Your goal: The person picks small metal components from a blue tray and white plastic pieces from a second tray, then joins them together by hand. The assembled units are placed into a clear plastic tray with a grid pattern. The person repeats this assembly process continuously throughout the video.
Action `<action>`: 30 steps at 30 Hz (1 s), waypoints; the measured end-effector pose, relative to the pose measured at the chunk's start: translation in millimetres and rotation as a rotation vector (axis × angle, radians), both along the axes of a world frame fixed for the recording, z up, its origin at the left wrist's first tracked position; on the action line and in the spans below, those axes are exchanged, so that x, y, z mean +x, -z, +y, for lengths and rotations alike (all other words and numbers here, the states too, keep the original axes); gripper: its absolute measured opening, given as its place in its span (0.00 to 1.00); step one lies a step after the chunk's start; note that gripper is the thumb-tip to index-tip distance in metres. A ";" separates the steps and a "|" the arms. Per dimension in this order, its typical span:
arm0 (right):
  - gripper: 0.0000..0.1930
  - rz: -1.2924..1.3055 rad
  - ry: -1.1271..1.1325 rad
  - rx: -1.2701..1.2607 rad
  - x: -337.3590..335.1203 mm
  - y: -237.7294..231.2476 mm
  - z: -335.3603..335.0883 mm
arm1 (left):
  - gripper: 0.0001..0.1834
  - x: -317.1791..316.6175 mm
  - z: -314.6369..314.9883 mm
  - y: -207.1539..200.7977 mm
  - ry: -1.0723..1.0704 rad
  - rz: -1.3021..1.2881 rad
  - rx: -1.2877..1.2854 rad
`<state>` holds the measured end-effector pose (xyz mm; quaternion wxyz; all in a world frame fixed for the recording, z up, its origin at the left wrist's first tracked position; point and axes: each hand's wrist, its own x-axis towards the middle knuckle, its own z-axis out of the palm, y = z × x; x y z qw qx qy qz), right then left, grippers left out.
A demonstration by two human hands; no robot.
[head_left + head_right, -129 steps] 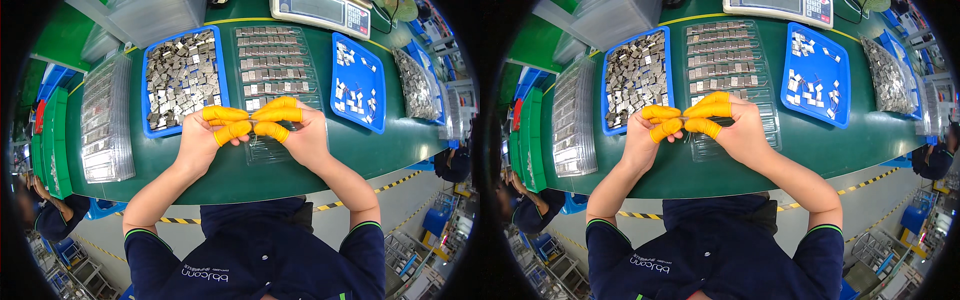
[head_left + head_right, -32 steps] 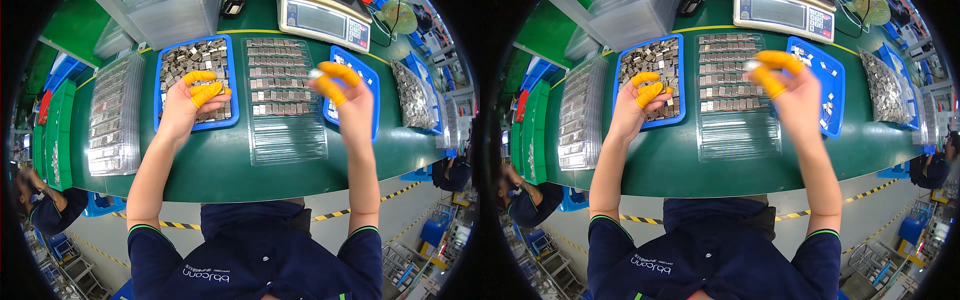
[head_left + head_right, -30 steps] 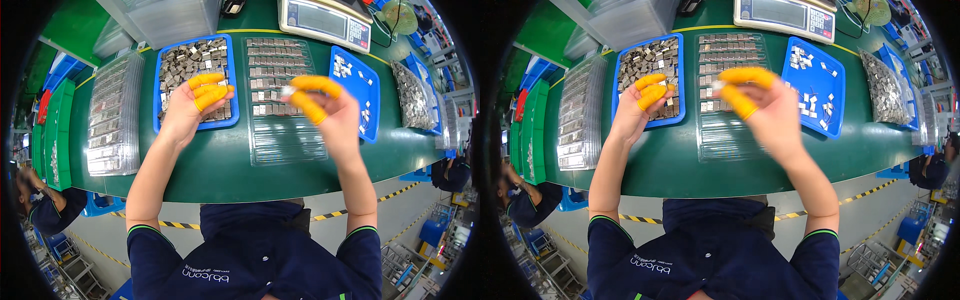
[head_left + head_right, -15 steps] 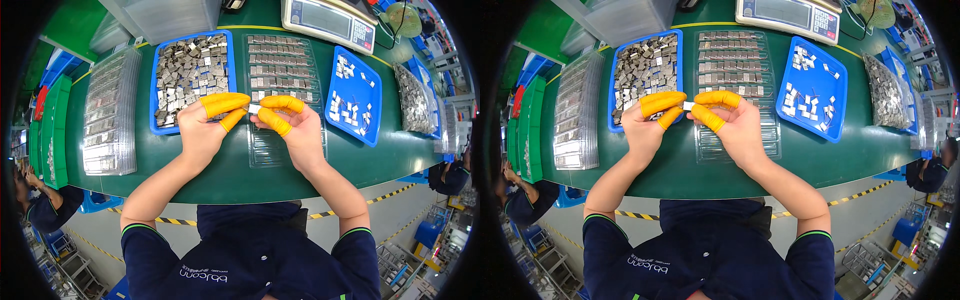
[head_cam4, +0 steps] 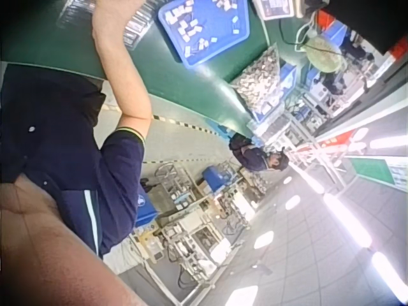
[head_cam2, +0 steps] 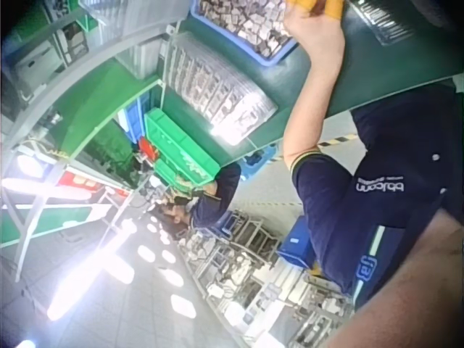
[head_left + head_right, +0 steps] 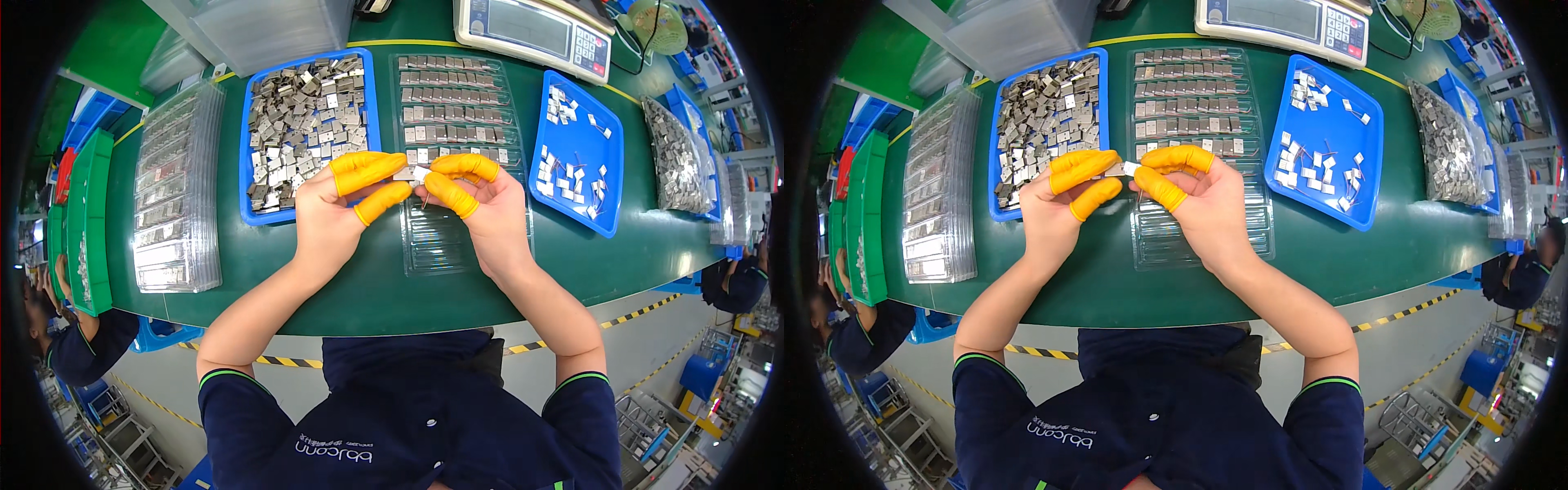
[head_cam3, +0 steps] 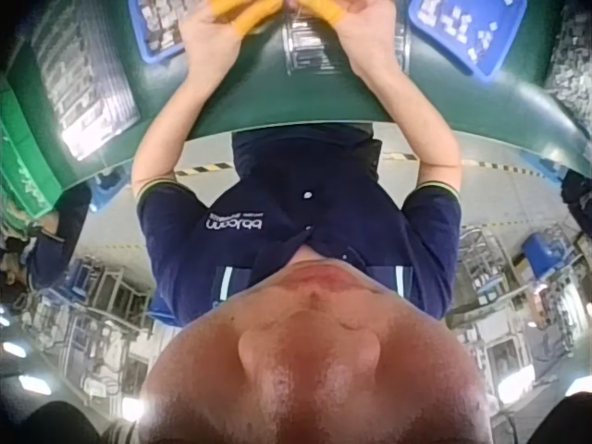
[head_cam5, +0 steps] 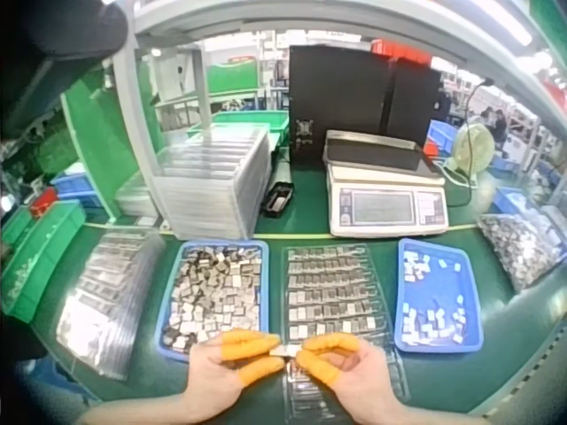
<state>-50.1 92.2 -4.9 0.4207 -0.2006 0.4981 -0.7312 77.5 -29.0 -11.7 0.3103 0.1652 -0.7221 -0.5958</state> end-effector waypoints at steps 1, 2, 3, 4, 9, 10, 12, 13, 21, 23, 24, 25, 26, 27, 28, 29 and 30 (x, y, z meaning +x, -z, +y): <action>0.10 0.034 0.002 0.012 0.2 -0.8 0.0 | 0.15 -0.1 0.0 0.9 -0.003 0.012 0.093; 0.10 0.068 0.004 0.025 0.6 -2.4 0.1 | 0.15 -0.2 0.1 1.8 -0.006 0.024 0.187; 0.11 0.102 0.006 0.037 0.9 -3.2 0.0 | 0.16 -0.2 0.0 2.3 -0.009 0.036 0.280; 0.11 0.113 0.029 0.037 -0.1 -3.2 0.3 | 0.16 -0.6 -1.3 1.1 -0.022 0.006 0.329; 0.12 0.274 0.076 0.076 -4.9 -9.8 3.1 | 0.17 -1.0 -3.8 -7.0 -0.044 -0.073 0.401; 0.12 0.306 0.056 0.087 -4.3 -9.9 3.4 | 0.16 -0.5 -4.1 -7.2 -0.029 -0.093 0.404; 0.12 0.368 0.016 0.108 -3.0 -9.6 3.7 | 0.16 0.9 -5.7 -7.4 0.000 -0.132 0.411; 0.12 0.365 -0.003 0.103 -3.9 -8.9 4.0 | 0.15 1.5 -6.5 -8.5 0.017 -0.151 0.420; 0.11 0.114 -0.186 0.072 -10.2 -12.3 3.8 | 0.11 4.7 -7.3 -9.0 0.167 -0.169 0.542; 0.11 0.113 -0.272 0.042 -14.1 -6.7 5.3 | 0.10 6.7 -9.4 -7.4 0.241 -0.136 0.576; 0.11 0.113 -0.315 0.026 -15.2 -4.9 5.9 | 0.10 7.1 -10.0 -6.6 0.278 -0.120 0.593; 0.10 0.124 -0.318 0.035 -14.9 -4.9 5.8 | 0.10 7.1 -9.5 -5.9 0.269 -0.123 0.587; 0.10 0.135 -0.322 0.044 -14.6 -5.2 5.7 | 0.11 6.7 -8.6 -5.4 0.259 -0.126 0.582; 0.10 0.146 -0.325 0.052 -14.2 -5.3 5.6 | 0.11 6.7 -8.0 -4.7 0.249 -0.129 0.577; 0.10 0.159 -0.318 0.030 -14.1 -4.4 6.1 | 0.11 6.5 -7.8 -3.9 0.255 -0.125 0.574; 0.10 0.171 -0.310 0.008 -13.9 -2.4 6.7 | 0.12 6.5 -7.6 -2.9 0.261 -0.121 0.570; 0.10 0.184 -0.302 -0.013 -13.6 -0.7 7.2 | 0.12 6.2 -7.3 -2.4 0.268 -0.118 0.567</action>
